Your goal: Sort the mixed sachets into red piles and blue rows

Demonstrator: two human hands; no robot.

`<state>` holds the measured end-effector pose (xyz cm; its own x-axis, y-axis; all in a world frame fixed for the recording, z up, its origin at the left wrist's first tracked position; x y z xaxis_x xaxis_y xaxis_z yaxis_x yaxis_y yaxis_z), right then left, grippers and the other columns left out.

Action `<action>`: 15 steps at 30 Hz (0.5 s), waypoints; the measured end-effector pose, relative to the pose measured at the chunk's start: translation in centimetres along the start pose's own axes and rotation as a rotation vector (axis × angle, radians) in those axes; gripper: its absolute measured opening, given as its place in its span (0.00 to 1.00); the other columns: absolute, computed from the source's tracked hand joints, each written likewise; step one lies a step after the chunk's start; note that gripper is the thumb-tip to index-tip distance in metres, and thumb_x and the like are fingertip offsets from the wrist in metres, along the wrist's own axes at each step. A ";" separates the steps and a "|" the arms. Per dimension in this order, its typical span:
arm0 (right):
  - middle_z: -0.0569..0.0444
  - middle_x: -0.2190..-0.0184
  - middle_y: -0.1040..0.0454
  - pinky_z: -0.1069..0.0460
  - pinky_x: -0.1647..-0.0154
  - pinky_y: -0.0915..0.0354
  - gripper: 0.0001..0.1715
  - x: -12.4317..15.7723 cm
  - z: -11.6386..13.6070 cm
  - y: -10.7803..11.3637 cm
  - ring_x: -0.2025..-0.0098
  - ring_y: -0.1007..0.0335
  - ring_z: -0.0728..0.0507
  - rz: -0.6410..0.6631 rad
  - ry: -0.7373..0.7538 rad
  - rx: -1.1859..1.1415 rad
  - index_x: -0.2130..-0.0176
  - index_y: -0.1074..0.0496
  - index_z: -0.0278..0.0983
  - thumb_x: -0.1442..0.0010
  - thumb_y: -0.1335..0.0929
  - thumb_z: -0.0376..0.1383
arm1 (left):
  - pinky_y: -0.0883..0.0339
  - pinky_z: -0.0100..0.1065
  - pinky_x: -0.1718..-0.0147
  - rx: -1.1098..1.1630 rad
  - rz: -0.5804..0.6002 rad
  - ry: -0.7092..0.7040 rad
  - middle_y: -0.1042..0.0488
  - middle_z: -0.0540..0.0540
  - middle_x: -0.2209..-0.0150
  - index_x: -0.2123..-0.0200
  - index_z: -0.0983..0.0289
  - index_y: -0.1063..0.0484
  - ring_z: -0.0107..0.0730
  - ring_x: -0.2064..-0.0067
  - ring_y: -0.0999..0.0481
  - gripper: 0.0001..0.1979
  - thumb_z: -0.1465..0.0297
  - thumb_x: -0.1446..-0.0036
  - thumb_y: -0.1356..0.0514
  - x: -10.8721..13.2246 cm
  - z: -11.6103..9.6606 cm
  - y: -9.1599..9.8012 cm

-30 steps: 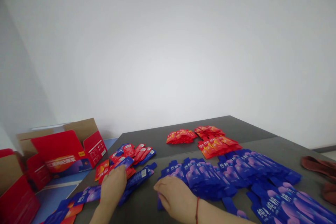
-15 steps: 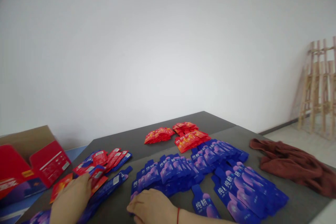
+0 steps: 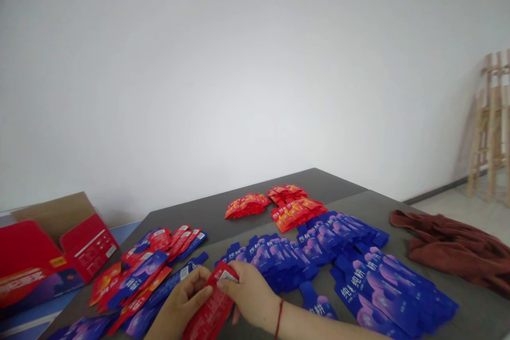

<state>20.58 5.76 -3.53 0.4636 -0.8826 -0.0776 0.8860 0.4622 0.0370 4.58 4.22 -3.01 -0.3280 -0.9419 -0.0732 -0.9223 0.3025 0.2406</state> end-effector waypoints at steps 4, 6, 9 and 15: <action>0.59 0.78 0.31 0.59 0.87 0.42 0.20 -0.5 -0.1 1.0 0.83 0.38 0.52 -0.100 0.056 -0.037 0.65 0.32 0.33 0.46 0.33 0.48 | 0.39 0.27 0.80 0.070 0.259 0.232 0.23 0.54 0.74 0.65 0.67 0.28 0.27 0.80 0.29 0.29 0.45 0.57 0.36 0.1 2.1 0.2; 0.56 0.77 0.29 0.58 0.84 0.39 0.23 -0.3 0.3 1.5 0.80 0.35 0.51 -0.065 0.037 -0.078 0.64 0.30 0.32 0.48 0.31 0.50 | 0.42 0.25 0.84 0.073 0.296 0.280 0.23 0.55 0.78 0.66 0.68 0.26 0.24 0.83 0.32 0.30 0.45 0.55 0.38 0.3 2.6 0.2; 0.53 0.73 0.25 0.57 0.79 0.35 0.26 0.2 0.8 1.7 0.76 0.30 0.49 0.046 -0.035 -0.183 0.64 0.28 0.32 0.53 0.28 0.51 | 0.43 0.24 0.84 0.076 0.295 0.260 0.25 0.53 0.80 0.70 0.68 0.24 0.24 0.83 0.33 0.29 0.45 0.54 0.39 0.6 2.4 0.1; 0.54 0.77 0.26 0.55 0.78 0.34 0.26 0.9 1.2 2.2 0.76 0.30 0.49 0.043 -0.067 -0.227 0.69 0.26 0.31 0.54 0.27 0.52 | 0.47 0.24 0.82 0.027 0.305 0.249 0.30 0.49 0.82 0.75 0.67 0.25 0.22 0.82 0.36 0.30 0.42 0.59 0.37 1.1 1.0 -0.3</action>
<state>22.93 5.82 -2.28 0.5065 -0.8621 -0.0145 0.8456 0.4999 -0.1872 4.26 3.22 -4.08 -0.5316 -0.8135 0.2359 -0.7961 0.5749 0.1889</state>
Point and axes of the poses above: each hand's wrist, its own x-axis away from the middle knuckle, its own y-axis out of the back of the hand, z = x × y, the point moved 2 cm from there along -x, towards the middle knuckle
